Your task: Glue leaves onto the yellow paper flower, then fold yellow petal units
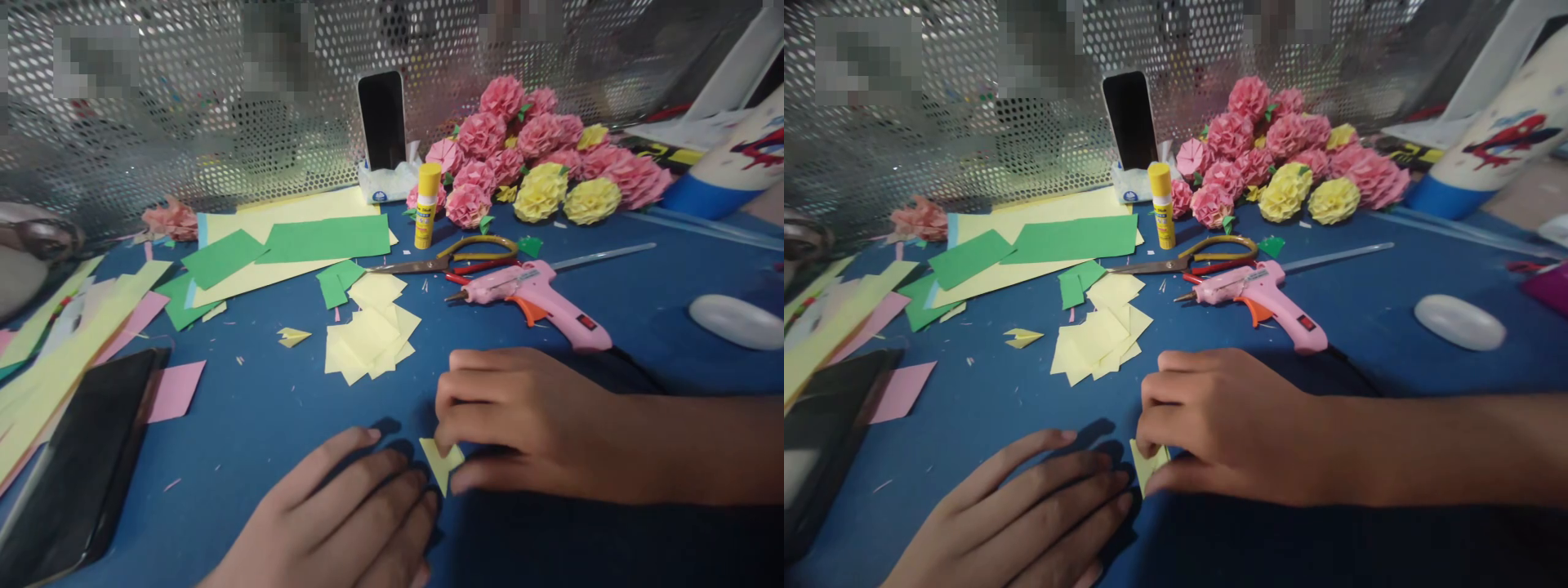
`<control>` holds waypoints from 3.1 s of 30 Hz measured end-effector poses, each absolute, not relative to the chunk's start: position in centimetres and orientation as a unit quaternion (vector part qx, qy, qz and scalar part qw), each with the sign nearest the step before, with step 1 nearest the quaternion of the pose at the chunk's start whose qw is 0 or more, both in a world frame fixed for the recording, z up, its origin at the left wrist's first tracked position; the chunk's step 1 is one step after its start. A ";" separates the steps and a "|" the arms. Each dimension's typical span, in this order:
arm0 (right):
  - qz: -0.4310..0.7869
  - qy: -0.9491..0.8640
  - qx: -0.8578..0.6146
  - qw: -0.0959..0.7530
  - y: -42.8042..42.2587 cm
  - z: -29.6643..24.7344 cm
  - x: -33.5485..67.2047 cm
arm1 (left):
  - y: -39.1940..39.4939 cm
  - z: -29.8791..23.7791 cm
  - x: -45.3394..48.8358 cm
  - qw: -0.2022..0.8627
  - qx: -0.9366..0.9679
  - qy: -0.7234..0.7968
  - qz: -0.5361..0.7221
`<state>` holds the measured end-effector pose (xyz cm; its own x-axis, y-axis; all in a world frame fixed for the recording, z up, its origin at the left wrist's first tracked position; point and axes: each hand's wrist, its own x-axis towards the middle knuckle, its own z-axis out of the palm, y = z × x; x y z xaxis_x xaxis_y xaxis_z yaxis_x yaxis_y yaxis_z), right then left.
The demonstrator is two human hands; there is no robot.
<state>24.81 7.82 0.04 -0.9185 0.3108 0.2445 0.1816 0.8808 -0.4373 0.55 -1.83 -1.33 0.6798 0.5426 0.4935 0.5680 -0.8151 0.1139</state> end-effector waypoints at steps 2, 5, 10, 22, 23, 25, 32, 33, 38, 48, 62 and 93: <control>0.142 -0.966 -0.129 0.176 7.4 -0.1 24.6 | -1.7 -1.2 0.5 0.021 -0.908 -0.313 -0.277; 0.081 -0.968 -0.138 0.191 6.8 -0.2 24.3 | -1.4 -1.0 0.7 0.013 -0.899 -0.328 -0.290; 0.071 -0.964 -0.125 0.222 7.0 0.2 24.4 | -1.0 -0.5 0.8 0.003 -0.889 -0.347 -0.298; 0.085 -0.976 0.029 0.199 10.1 0.6 25.2 | -0.8 -0.7 0.1 0.029 -0.907 -0.305 -0.288; 0.076 -0.977 0.033 0.197 10.1 0.7 25.1 | -1.0 -0.6 0.0 0.037 -0.918 -0.289 -0.270; 0.061 -0.979 0.040 0.190 10.2 0.8 25.1 | -1.3 -0.6 -0.1 0.052 -0.933 -0.280 -0.222; 0.062 -0.982 0.038 0.175 10.3 0.7 25.2 | -1.5 -1.8 -0.1 0.110 -0.941 -0.261 -0.184; 0.064 -0.982 0.039 0.173 10.3 0.6 25.3 | -1.5 -1.9 -0.1 0.118 -0.944 -0.255 -0.174; 0.062 -0.983 0.035 0.168 10.2 0.6 25.3 | -1.4 -2.0 -0.1 0.137 -0.943 -0.261 -0.154; 0.057 -0.982 0.026 0.180 10.0 0.9 25.3 | -1.2 -2.0 0.2 0.095 -0.946 -0.262 -0.163; 0.115 -0.977 0.012 0.177 10.2 0.7 25.3 | -1.3 -1.8 0.1 0.056 -0.939 -0.281 -0.191; 0.367 -0.899 -0.175 0.164 8.2 -1.4 23.9 | -1.0 -1.7 0.7 0.020 -0.937 -0.289 -0.197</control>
<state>23.90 8.21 -1.39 -0.8850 0.4346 0.1672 0.1931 0.6693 -0.7175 0.71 -1.03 -1.71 0.7552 0.5336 0.3807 0.5491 -0.8322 0.0772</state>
